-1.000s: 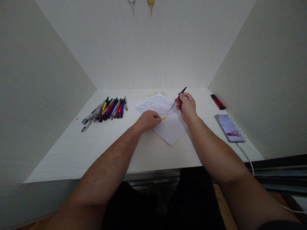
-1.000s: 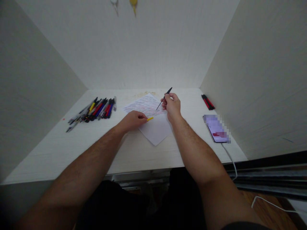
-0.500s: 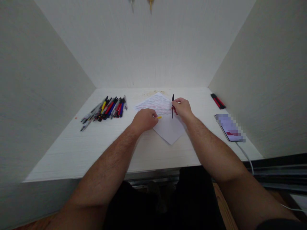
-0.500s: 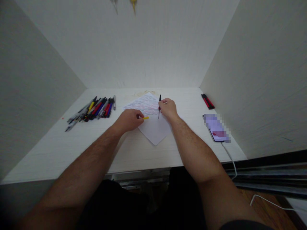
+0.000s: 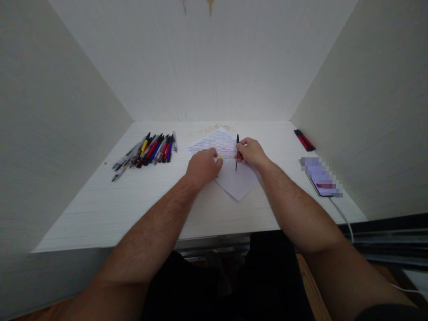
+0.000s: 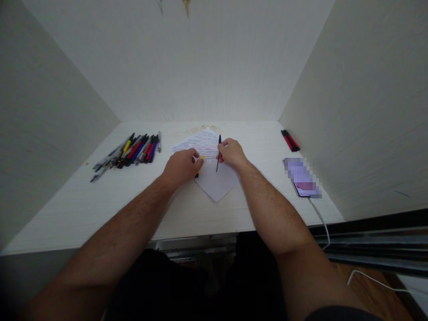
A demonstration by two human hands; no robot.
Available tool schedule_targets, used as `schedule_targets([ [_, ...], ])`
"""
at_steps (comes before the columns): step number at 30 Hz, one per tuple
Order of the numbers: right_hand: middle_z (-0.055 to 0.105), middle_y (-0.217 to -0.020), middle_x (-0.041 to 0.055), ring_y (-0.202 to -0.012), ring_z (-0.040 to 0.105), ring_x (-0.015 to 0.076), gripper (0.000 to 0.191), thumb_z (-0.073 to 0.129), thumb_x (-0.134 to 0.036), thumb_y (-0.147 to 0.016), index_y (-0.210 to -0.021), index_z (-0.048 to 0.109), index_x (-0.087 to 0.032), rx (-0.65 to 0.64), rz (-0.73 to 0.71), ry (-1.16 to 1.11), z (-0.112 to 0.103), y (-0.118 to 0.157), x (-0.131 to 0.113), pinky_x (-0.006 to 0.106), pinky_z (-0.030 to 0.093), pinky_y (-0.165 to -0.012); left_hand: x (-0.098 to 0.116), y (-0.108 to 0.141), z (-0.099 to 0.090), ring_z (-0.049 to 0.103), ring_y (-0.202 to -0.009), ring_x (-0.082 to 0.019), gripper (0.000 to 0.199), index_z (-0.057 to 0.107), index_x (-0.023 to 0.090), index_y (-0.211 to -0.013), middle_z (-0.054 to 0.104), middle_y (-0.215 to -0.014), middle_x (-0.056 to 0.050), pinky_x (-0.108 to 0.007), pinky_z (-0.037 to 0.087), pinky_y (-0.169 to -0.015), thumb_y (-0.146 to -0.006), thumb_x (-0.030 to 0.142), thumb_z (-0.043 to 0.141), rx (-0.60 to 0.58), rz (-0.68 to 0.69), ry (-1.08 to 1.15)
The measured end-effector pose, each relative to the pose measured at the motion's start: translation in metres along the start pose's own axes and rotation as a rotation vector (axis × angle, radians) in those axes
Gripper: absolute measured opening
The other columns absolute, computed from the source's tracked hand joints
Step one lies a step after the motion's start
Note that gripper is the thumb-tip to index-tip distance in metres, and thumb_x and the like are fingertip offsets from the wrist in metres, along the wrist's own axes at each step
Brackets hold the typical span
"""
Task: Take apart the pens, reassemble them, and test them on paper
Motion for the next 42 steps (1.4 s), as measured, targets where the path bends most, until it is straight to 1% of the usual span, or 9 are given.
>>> schedule_targets([
  [2, 0.065, -0.054, 0.0004, -0.039, 0.057, 0.0114, 0.016, 0.064, -0.021, -0.084, -0.078, 0.049, -0.021, -0.035, 0.006, -0.118, 0.005, 0.005, -0.007, 0.017, 0.033, -0.034, 0.010, 0.001, -0.002, 0.058, -0.074, -0.021, 0.022, 0.068, 0.018, -0.078, 0.064, -0.072, -0.007, -0.034, 0.044, -0.078, -0.082, 0.038, 0.061, 0.009, 0.047, 0.054],
  [7, 0.069, -0.061, 0.0011, -0.045, 0.060, 0.0109, 0.014, 0.060, -0.017, -0.086, -0.084, 0.047, -0.020, -0.064, -0.013, -0.328, 0.011, 0.015, -0.023, 0.018, 0.037, -0.038, 0.029, 0.005, 0.015, 0.056, -0.066, -0.016, 0.024, 0.068, 0.019, -0.071, 0.063, -0.065, -0.002, -0.029, 0.042, -0.068, -0.083, 0.037, 0.059, -0.120, 0.092, 0.176],
  [12, 0.066, -0.060, -0.0021, -0.044, 0.056, 0.0083, 0.014, 0.059, -0.017, -0.087, -0.086, 0.046, -0.020, 0.112, -0.084, -0.349, -0.009, 0.009, -0.025, 0.016, 0.037, -0.039, 0.026, 0.004, 0.018, 0.058, -0.067, -0.016, 0.018, 0.069, 0.018, -0.068, 0.063, -0.062, -0.001, -0.028, 0.044, -0.068, -0.079, 0.030, 0.060, -0.163, 0.037, 0.159],
  [16, 0.063, -0.057, -0.0050, -0.041, 0.053, 0.0064, 0.014, 0.062, -0.020, -0.086, -0.087, 0.048, -0.020, 0.226, -0.097, -0.212, -0.029, 0.004, -0.021, 0.015, 0.038, -0.040, 0.024, 0.006, 0.019, 0.061, -0.072, -0.016, 0.015, 0.073, 0.019, -0.077, 0.067, -0.067, -0.001, -0.028, 0.046, -0.072, -0.077, 0.029, 0.061, -0.227, 0.002, 0.137],
  [18, 0.062, -0.054, -0.0043, -0.040, 0.052, 0.0071, 0.014, 0.063, -0.016, -0.085, -0.085, 0.049, -0.019, 0.135, -0.060, -0.071, -0.023, 0.002, -0.018, 0.015, 0.038, -0.039, 0.022, 0.006, 0.020, 0.063, -0.074, -0.017, 0.017, 0.074, 0.019, -0.086, 0.069, -0.070, -0.002, -0.028, 0.048, -0.075, -0.076, 0.028, 0.062, -0.234, -0.031, 0.127],
  [22, 0.064, -0.053, -0.0002, -0.040, 0.057, 0.0121, 0.016, 0.061, -0.009, -0.082, -0.081, 0.049, -0.019, -0.163, 0.063, 0.195, 0.002, 0.009, -0.003, 0.019, 0.040, -0.037, 0.017, 0.006, 0.019, 0.066, -0.079, -0.019, 0.028, 0.073, 0.018, -0.102, 0.071, -0.075, -0.004, -0.030, 0.049, -0.081, -0.076, 0.027, 0.064, -0.209, -0.087, 0.095],
  [26, 0.066, -0.054, 0.0030, -0.042, 0.060, 0.0153, 0.016, 0.060, -0.012, -0.084, -0.078, 0.047, -0.020, -0.262, 0.090, 0.325, 0.009, 0.013, 0.003, 0.021, 0.039, -0.035, 0.017, 0.005, 0.018, 0.066, -0.082, -0.019, 0.035, 0.071, 0.016, -0.110, 0.071, -0.078, -0.005, -0.030, 0.048, -0.084, -0.077, 0.027, 0.064, -0.182, -0.089, 0.083],
  [35, 0.071, -0.063, 0.0075, -0.046, 0.062, 0.0139, 0.012, 0.060, -0.023, -0.083, -0.074, 0.058, -0.015, -0.316, 0.080, 0.531, 0.002, 0.008, 0.006, 0.021, 0.040, -0.041, 0.021, 0.006, 0.023, 0.066, -0.083, -0.019, 0.036, 0.068, 0.015, -0.114, 0.071, -0.081, -0.005, -0.031, 0.047, -0.090, -0.079, 0.026, 0.064, -0.152, -0.048, 0.075],
  [42, 0.071, -0.065, 0.0080, -0.056, 0.064, 0.0145, 0.013, 0.063, -0.024, -0.077, -0.070, 0.066, -0.014, -0.198, 0.010, 0.679, -0.011, -0.002, 0.000, 0.023, 0.045, -0.055, 0.027, 0.007, 0.029, 0.066, -0.077, -0.018, 0.032, 0.067, 0.018, -0.111, 0.069, -0.075, -0.002, -0.031, 0.049, -0.084, -0.080, 0.026, 0.064, -0.126, -0.002, 0.093],
])
Point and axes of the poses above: each hand's wrist, its own y-axis away from the middle knuckle, its own z-axis out of the palm, x = y × z, the point moved 10 cm from there along -y, towards the middle knuckle
